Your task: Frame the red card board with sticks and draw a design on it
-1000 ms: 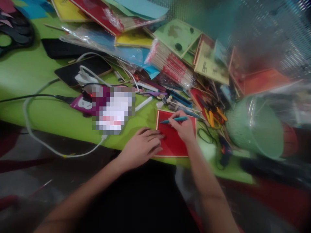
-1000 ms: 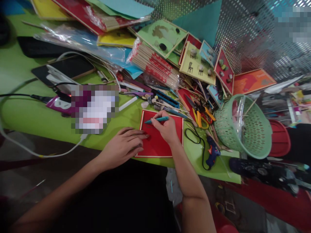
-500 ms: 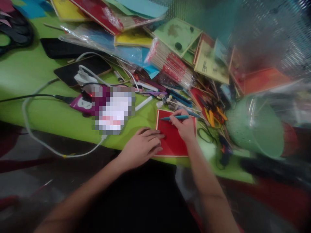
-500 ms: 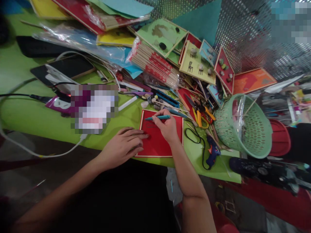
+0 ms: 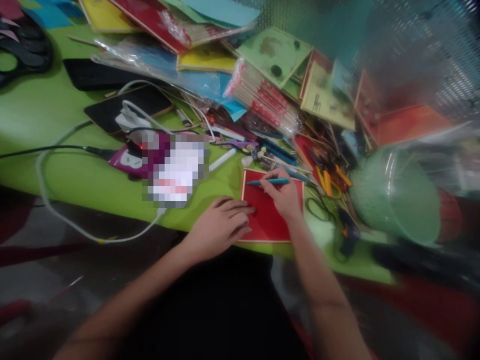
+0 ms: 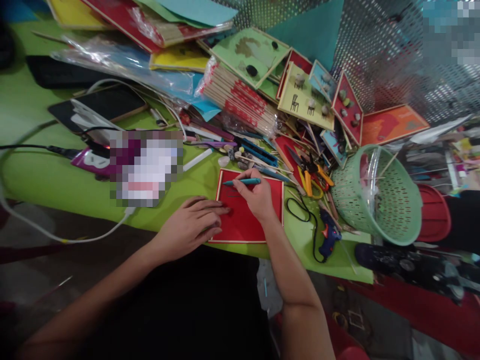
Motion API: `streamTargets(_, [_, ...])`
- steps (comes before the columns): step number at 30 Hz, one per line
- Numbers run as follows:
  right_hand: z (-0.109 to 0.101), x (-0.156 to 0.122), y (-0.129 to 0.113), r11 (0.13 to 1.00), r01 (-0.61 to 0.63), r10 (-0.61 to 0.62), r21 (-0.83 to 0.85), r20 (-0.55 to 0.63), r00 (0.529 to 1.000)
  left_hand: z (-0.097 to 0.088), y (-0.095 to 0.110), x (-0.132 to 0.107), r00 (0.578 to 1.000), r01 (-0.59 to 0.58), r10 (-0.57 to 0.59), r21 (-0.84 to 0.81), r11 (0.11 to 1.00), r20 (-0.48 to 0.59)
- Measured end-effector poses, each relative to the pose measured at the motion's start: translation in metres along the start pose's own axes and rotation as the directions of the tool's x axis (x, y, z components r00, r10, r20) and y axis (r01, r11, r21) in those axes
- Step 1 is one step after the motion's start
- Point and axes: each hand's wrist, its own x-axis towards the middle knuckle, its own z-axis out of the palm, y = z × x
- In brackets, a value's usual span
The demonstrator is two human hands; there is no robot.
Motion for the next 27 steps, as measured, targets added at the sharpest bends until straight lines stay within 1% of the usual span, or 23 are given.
streamTargets(8, [-0.0005, 0.0012, -0.0032, 0.999, -0.004, 0.005, 0.032, -0.028, 1.000, -0.0003, 0.0001, 0.0002, 1.000, 0.001, -0.001, -0.001, 1.000, 0.005])
streamTargets(16, [0.0003, 0.0002, -0.0035, 1.000, -0.001, 0.001, -0.005, -0.012, 1.000, -0.0016, 0.0009, 0.0009, 0.999, 0.016, -0.016, -0.010, 1.000, 0.029])
streamTargets(21, [0.0007, 0.0002, -0.0034, 1.000, 0.006, -0.006, 0.005, -0.010, 1.000, -0.0013, 0.0004, 0.0005, 1.000, 0.006, -0.006, -0.011, 1.000, 0.018])
streamTargets(27, [-0.0010, 0.0003, -0.0003, 1.000, -0.024, 0.024, -0.003, 0.005, 1.000, -0.0001, -0.0004, -0.0007, 1.000, 0.009, -0.009, -0.012, 1.000, 0.023])
